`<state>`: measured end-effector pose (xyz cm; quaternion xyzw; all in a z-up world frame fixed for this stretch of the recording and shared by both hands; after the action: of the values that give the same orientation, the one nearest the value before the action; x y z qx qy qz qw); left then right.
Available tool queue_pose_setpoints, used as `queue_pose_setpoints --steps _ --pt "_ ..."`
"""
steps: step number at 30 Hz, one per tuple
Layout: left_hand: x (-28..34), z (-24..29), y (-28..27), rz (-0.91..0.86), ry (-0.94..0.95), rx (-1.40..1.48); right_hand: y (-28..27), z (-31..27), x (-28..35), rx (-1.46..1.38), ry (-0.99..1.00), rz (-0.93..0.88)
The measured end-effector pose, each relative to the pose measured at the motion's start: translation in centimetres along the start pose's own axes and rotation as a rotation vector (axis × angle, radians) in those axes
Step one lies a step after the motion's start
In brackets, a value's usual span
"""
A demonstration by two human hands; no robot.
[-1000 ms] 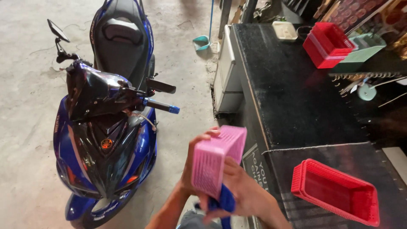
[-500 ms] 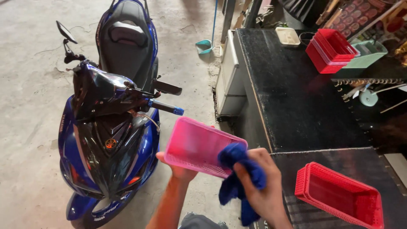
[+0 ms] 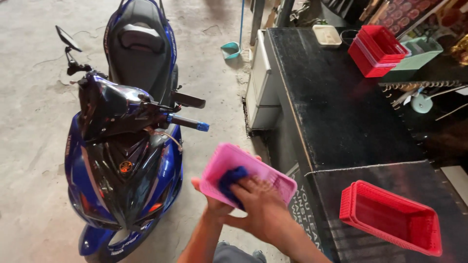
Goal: Wiping down red plastic baskets with a blue cloth at a bar counter.
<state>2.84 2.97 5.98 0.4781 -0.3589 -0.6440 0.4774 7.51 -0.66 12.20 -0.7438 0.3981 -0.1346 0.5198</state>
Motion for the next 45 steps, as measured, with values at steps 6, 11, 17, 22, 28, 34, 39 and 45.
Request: queue_pose_setpoints --steps 6,11,17,22,28,34,39,45 --pt "-1.4 1.0 0.9 -0.032 0.112 -0.218 -3.1 -2.1 -1.8 0.001 0.029 0.092" --pt "-0.8 0.6 -2.3 0.028 0.065 -0.131 -3.6 -3.2 -1.8 -0.266 -0.105 0.242" --pt "0.5 1.2 -3.9 0.137 0.073 -0.038 -1.4 -1.5 -0.8 -0.102 -0.063 0.212" --pt "-0.2 2.2 0.0 0.118 0.118 -0.137 -0.5 0.2 -0.7 -0.020 0.102 0.073" --pt "0.8 0.8 -0.6 0.100 0.085 -0.120 -2.8 -2.6 -0.9 -0.229 0.011 0.222" --pt "1.7 1.8 -2.5 0.069 0.074 -0.131 -1.4 -1.6 -0.7 -0.040 0.124 -0.026" --pt "2.7 1.7 -7.2 0.101 0.103 -0.134 -1.4 -0.9 0.1 -0.123 0.094 0.116" --pt "3.0 -0.3 -11.5 0.224 0.107 -0.109 -1.3 -2.4 0.1 -0.217 -0.058 0.203"
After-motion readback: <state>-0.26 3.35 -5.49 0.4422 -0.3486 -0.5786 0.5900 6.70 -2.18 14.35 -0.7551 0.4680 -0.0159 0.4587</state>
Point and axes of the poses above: each hand's wrist, its own x-axis away from the middle knuckle, its own y-axis out of the palm, z = x × y, the point moved 10 cm from there along -x, towards the middle knuckle, and after that the axes turned 9 degrees about z, right-handed, at the moved point
